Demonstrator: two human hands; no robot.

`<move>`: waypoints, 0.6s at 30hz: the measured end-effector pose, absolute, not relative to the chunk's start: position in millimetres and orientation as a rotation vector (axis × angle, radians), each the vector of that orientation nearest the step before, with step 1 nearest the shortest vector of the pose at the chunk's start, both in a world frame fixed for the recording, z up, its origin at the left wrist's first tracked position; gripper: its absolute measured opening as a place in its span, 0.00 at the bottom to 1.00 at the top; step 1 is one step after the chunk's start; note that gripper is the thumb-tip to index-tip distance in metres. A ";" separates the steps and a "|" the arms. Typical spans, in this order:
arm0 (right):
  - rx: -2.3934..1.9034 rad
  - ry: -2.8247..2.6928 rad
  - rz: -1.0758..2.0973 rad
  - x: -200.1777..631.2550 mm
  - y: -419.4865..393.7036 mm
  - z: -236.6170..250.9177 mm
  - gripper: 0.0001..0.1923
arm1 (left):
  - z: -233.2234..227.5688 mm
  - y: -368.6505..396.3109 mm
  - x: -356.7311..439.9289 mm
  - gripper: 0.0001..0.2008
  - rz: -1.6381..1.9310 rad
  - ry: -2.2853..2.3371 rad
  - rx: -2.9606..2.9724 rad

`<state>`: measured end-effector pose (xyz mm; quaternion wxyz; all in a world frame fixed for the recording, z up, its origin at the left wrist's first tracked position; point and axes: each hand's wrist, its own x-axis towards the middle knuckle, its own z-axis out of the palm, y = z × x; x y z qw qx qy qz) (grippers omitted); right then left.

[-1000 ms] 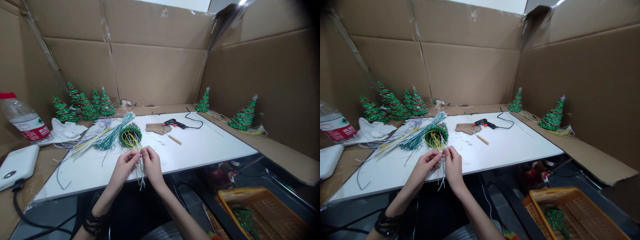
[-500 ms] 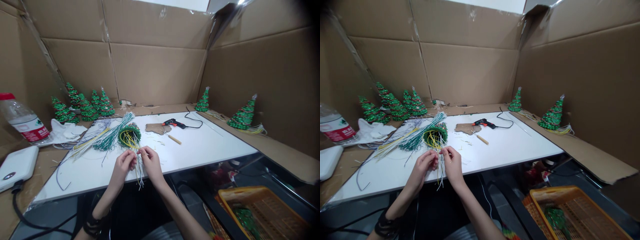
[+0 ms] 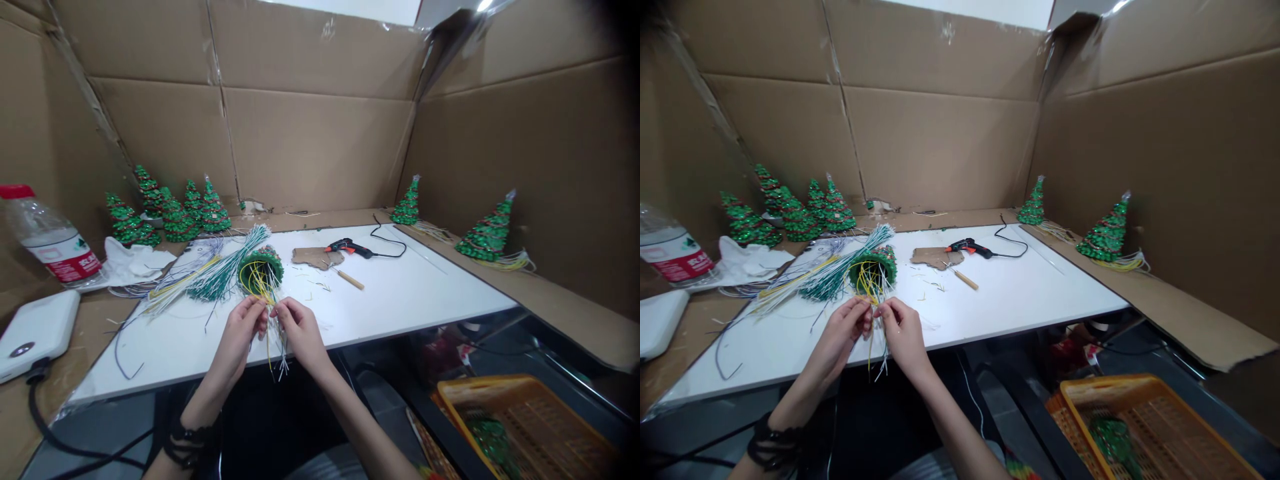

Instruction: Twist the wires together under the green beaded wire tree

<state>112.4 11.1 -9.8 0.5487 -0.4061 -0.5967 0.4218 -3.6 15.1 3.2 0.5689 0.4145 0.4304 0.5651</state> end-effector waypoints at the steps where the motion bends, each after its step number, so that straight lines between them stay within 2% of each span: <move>1: -0.960 -1.410 1.005 112.4 11.4 -10.5 0.14 | 3.3 15.0 -3.5 0.10 1.323 1.009 0.974; 18: -0.933 -1.519 0.991 112.9 8.4 -11.9 0.14 | 2.3 17.7 -6.3 0.07 1.229 1.006 1.035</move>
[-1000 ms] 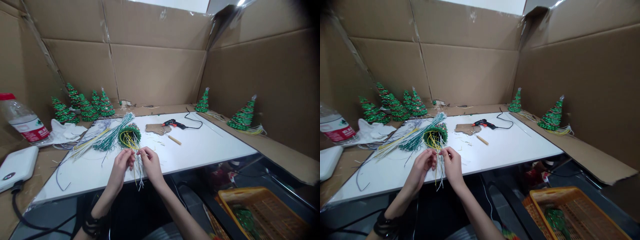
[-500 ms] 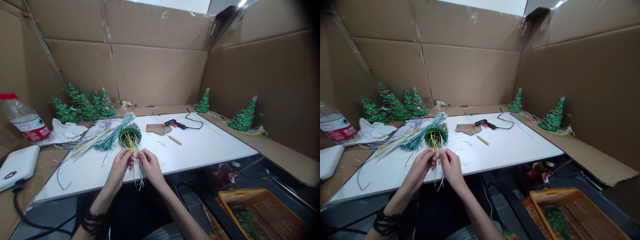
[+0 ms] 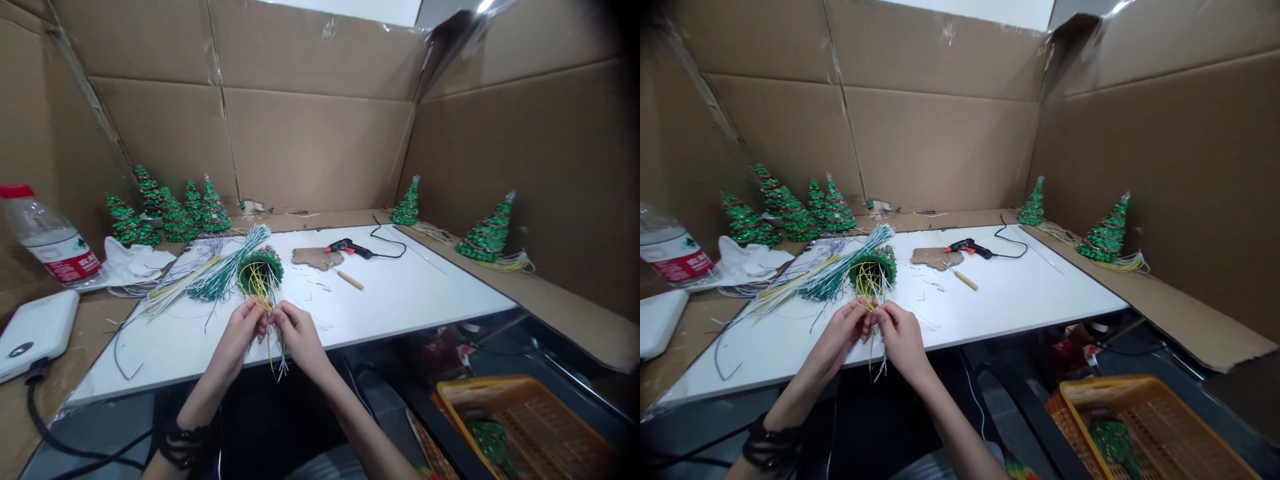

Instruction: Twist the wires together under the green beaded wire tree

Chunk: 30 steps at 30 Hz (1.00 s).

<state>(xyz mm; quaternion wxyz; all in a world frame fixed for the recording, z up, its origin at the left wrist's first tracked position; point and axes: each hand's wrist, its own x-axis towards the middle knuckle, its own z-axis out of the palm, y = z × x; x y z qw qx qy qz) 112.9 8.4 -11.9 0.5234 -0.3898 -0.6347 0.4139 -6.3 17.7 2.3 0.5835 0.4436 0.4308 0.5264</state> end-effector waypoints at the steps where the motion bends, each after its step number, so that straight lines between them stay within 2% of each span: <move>1: -0.948 -1.532 0.987 112.9 8.6 -13.0 0.14 | 2.6 18.0 -7.4 0.07 1.210 0.991 1.025; 16: -0.965 -1.546 1.007 113.1 10.7 -15.5 0.14 | 3.9 19.7 -14.0 0.11 1.158 0.882 0.876; 30: -0.829 -1.445 1.171 114.4 13.1 -11.4 0.17 | -1.5 22.0 -12.4 0.13 1.206 0.872 0.906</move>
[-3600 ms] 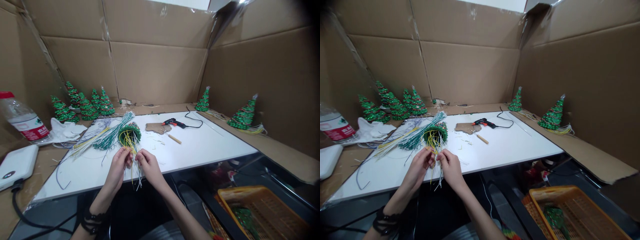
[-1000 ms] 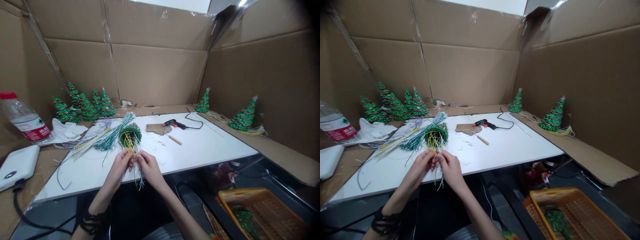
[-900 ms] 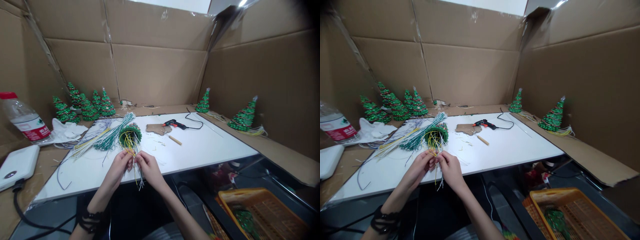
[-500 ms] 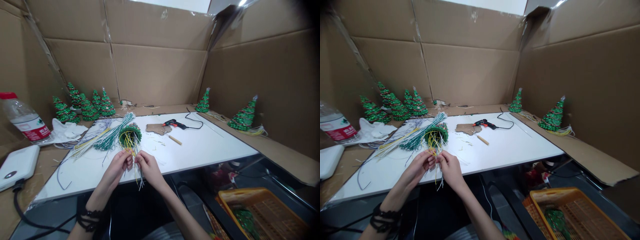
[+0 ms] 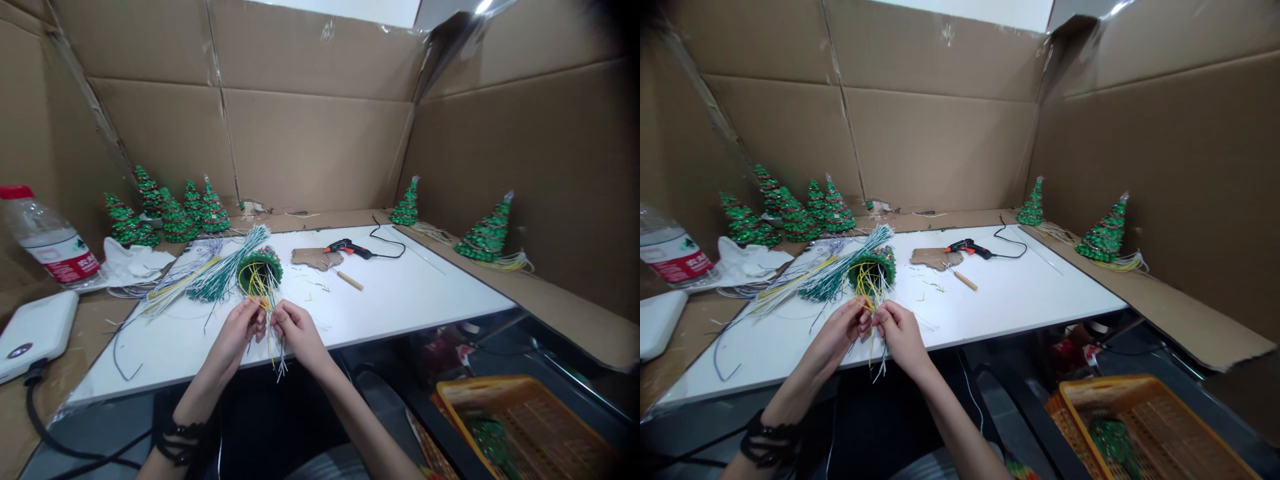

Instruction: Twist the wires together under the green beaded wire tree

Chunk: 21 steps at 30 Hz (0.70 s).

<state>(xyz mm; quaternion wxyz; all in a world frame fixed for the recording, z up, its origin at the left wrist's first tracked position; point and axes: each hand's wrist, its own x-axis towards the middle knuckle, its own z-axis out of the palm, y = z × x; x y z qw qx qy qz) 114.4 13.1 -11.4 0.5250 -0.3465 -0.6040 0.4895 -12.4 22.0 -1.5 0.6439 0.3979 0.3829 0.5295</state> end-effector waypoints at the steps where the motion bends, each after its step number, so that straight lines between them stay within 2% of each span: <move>1: -0.821 -1.442 1.181 114.6 13.3 -11.3 0.17 | -1.2 21.8 -12.3 0.12 1.205 0.870 0.903; 13: -0.752 -1.359 1.283 116.3 15.2 -13.0 0.18 | 1.2 19.5 -14.9 0.07 1.152 0.823 0.940; 21: -0.788 -1.463 1.248 115.9 14.1 -10.9 0.19 | 2.3 20.5 -11.4 0.13 1.190 0.885 0.941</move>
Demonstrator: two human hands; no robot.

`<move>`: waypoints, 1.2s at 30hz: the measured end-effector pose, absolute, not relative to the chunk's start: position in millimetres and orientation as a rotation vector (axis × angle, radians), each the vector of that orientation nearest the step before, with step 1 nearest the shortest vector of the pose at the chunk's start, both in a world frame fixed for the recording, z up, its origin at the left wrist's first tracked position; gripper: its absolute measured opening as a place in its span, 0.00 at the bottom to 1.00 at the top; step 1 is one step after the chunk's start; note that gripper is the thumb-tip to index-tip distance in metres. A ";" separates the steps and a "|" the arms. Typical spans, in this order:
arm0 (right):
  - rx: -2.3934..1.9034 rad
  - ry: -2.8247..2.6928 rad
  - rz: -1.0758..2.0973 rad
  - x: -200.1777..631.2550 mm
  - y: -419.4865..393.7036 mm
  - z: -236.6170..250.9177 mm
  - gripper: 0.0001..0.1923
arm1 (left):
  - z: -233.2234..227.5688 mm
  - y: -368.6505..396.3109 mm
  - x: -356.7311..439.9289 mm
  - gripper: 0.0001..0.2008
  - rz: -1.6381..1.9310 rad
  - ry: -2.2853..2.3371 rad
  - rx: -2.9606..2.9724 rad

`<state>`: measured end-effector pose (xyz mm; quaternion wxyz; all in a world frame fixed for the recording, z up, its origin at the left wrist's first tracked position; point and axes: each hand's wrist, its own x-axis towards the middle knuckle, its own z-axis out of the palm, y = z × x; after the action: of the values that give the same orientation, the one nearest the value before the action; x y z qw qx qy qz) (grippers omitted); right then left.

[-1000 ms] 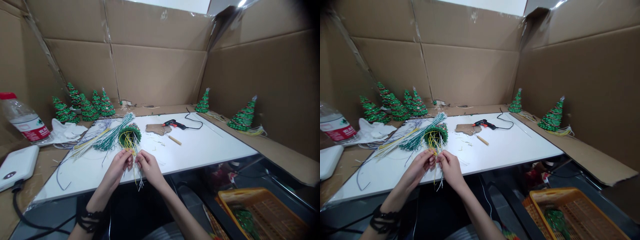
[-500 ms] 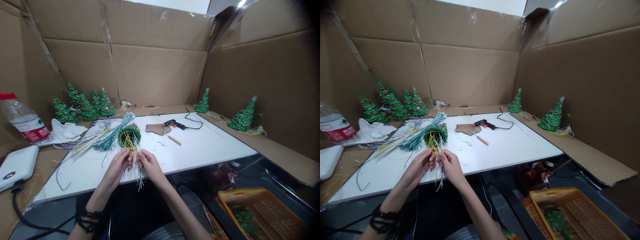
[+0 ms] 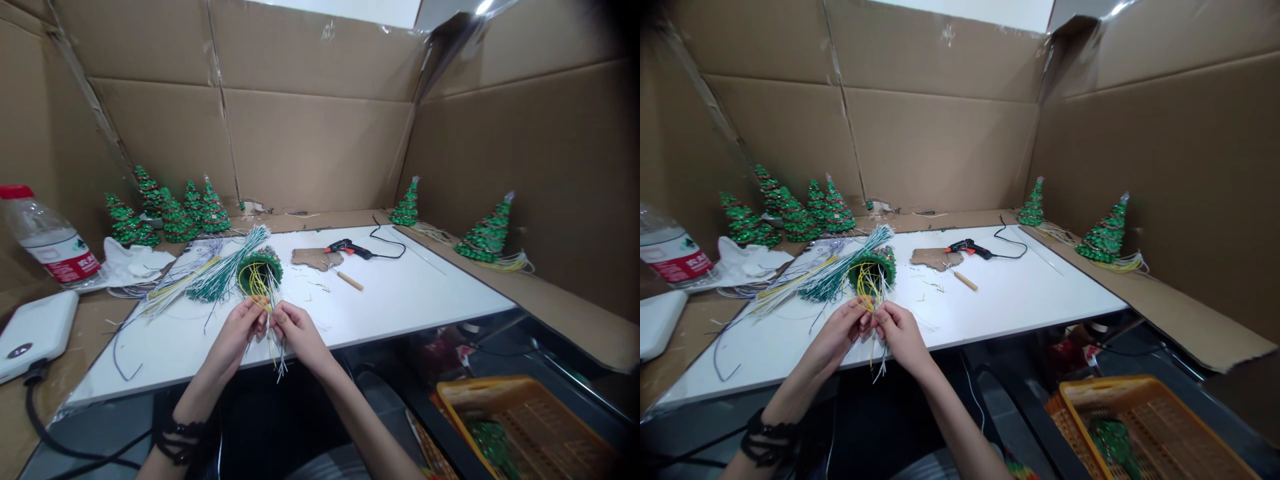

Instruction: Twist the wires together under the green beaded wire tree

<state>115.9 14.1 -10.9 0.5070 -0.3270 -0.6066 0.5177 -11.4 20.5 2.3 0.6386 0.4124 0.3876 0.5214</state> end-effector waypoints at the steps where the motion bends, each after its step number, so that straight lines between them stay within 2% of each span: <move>1: -0.791 -1.470 1.246 115.9 14.0 -10.8 0.19 | 2.4 20.3 -11.4 0.12 1.192 0.890 0.941; 17: -0.820 -1.121 1.286 117.0 15.6 -10.8 0.18 | -0.6 20.8 -11.5 0.10 1.184 0.880 0.985; 25: -1.000 -1.287 0.967 110.4 14.8 -11.7 0.14 | 1.5 18.1 -8.4 0.12 1.184 0.970 1.061; 36: -1.118 -1.391 0.857 105.2 14.1 -14.2 0.14 | -4.1 20.8 -11.1 0.12 1.209 0.953 1.048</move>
<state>105.2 14.1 -14.2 0.5488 -0.4719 -0.5875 0.3619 -11.1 20.8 -4.1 0.5968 0.4515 0.4105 0.5210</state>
